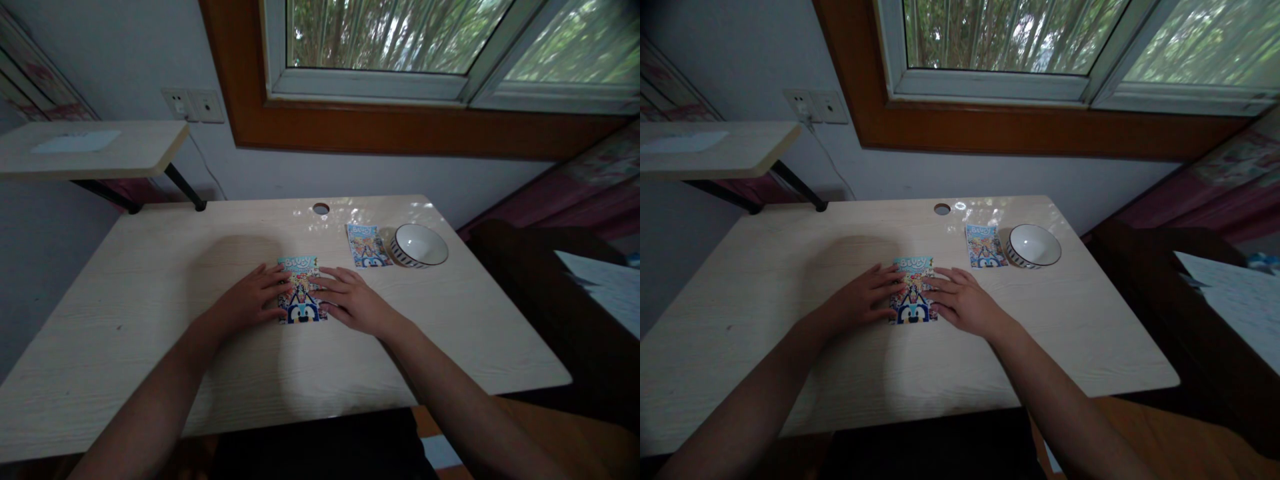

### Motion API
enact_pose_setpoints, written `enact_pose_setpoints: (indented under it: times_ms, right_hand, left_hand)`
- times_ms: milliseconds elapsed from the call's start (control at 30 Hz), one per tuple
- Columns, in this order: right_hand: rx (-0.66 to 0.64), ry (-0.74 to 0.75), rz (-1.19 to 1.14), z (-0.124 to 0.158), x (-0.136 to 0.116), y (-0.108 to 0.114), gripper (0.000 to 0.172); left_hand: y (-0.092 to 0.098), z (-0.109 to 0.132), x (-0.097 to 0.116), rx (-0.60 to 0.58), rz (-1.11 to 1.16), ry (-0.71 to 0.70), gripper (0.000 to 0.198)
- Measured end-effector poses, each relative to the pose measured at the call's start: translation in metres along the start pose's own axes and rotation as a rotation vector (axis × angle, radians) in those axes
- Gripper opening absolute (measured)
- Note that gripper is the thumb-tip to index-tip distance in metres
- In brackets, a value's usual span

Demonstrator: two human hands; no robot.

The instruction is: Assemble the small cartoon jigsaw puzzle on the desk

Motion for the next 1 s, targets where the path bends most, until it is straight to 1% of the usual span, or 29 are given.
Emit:
enact_pose_setpoints:
  times_ms: [167, 300, 600, 700, 800, 900, 1000]
  right_hand:
    - [-0.017, 0.095, -0.052, -0.004, -0.010, 0.002, 0.036]
    - [-0.007, 0.110, -0.069, -0.005, -0.014, 0.001, 0.032]
    - [0.071, 0.046, -0.061, -0.006, -0.004, -0.003, 0.031]
    - [0.093, 0.017, -0.044, -0.006, -0.002, -0.003, 0.035]
    - [0.098, 0.000, -0.036, -0.007, -0.003, -0.002, 0.039]
    - [0.105, 0.007, -0.031, -0.008, -0.004, -0.001, 0.035]
    - [0.095, -0.002, -0.019, -0.008, -0.003, 0.000, 0.035]
  left_hand:
    - [-0.001, 0.000, -0.002, 0.033, 0.024, -0.010, 0.055]
    - [-0.002, 0.000, -0.003, 0.032, 0.014, -0.017, 0.056]
    - [0.002, -0.001, 0.001, 0.040, 0.017, -0.014, 0.053]
    - [0.001, -0.001, 0.000, 0.053, 0.018, -0.022, 0.053]
    - [-0.001, -0.001, -0.001, 0.071, 0.030, -0.034, 0.054]
    - [0.000, -0.001, -0.001, 0.073, 0.022, -0.034, 0.054]
    - [0.001, -0.001, 0.000, 0.050, 0.004, -0.017, 0.053]
Point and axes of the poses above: each hand's wrist, its own z-axis away from the middle knuckle, its own y-axis out of the back of the hand, x = y × z, the point moved 3 cm from there along -z, towards the middle knuckle, and after that the axes turned 1 degree about x, right-handed, at the moved point
